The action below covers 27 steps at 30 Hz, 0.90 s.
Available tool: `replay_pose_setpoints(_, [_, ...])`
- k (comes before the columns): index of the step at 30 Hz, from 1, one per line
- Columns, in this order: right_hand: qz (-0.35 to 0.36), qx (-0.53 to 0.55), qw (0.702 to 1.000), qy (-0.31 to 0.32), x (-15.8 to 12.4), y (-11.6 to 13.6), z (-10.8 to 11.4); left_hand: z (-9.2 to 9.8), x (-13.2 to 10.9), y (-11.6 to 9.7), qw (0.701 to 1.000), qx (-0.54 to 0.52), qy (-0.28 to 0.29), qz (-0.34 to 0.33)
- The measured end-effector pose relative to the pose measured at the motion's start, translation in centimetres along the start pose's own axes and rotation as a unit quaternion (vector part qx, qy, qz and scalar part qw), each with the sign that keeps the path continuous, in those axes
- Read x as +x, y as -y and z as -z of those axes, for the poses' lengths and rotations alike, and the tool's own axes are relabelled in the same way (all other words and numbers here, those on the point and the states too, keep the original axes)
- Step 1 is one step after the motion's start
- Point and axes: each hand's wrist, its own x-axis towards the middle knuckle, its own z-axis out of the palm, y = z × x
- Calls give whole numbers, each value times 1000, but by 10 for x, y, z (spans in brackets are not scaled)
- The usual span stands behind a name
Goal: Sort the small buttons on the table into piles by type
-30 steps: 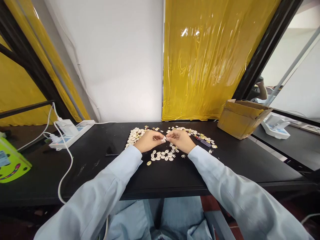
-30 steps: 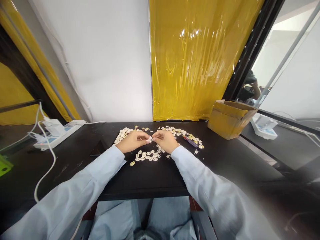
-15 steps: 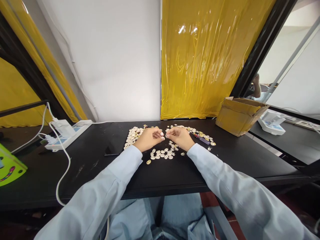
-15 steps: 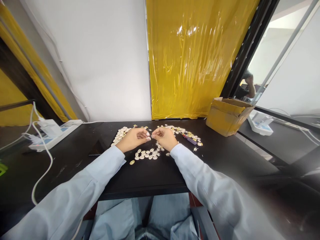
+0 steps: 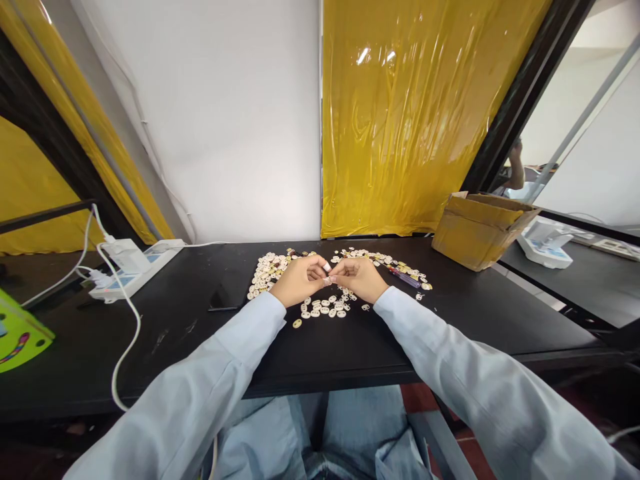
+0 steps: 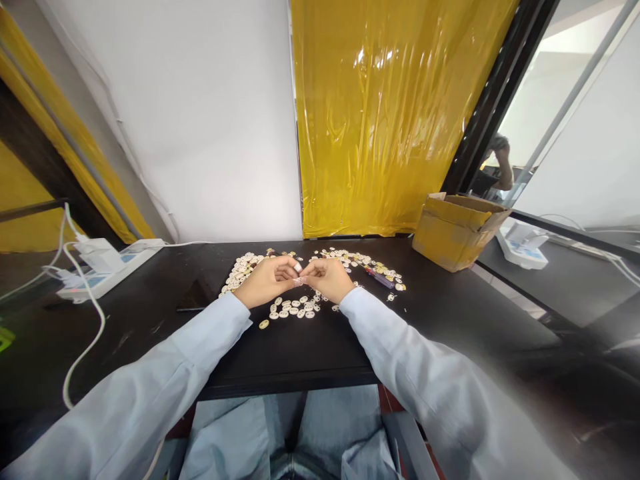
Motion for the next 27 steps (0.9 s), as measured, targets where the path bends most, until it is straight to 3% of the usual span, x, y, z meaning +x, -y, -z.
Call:
replay_pose_setpoints(7, [-5,8,1000,-2,4,4,6,5,4,-3,1000,-4,-11,19])
replay_pose_setpoints(12, [19,-168,984,-64,7,0,15,17,4,-1,991,111,-14,69])
replay_pose_setpoints(16, [-28,-290,956,-32,5,-3,19,20,3,4,974,209,-6,82])
replay_pose_setpoints(20, [-31,-346,938,9,3,-6,18,25,0,1,972,222,-21,77])
replay_pose_setpoints(22, [-39,-359,932,28,3,-7,17,30,-2,-4,976,193,34,95])
replay_pose_setpoints(25, [-45,-362,930,40,3,-6,16,39,-7,-8,958,174,170,150])
replay_pose_setpoints(27, [-49,-354,933,41,3,-5,15,43,-8,-9,948,194,196,158])
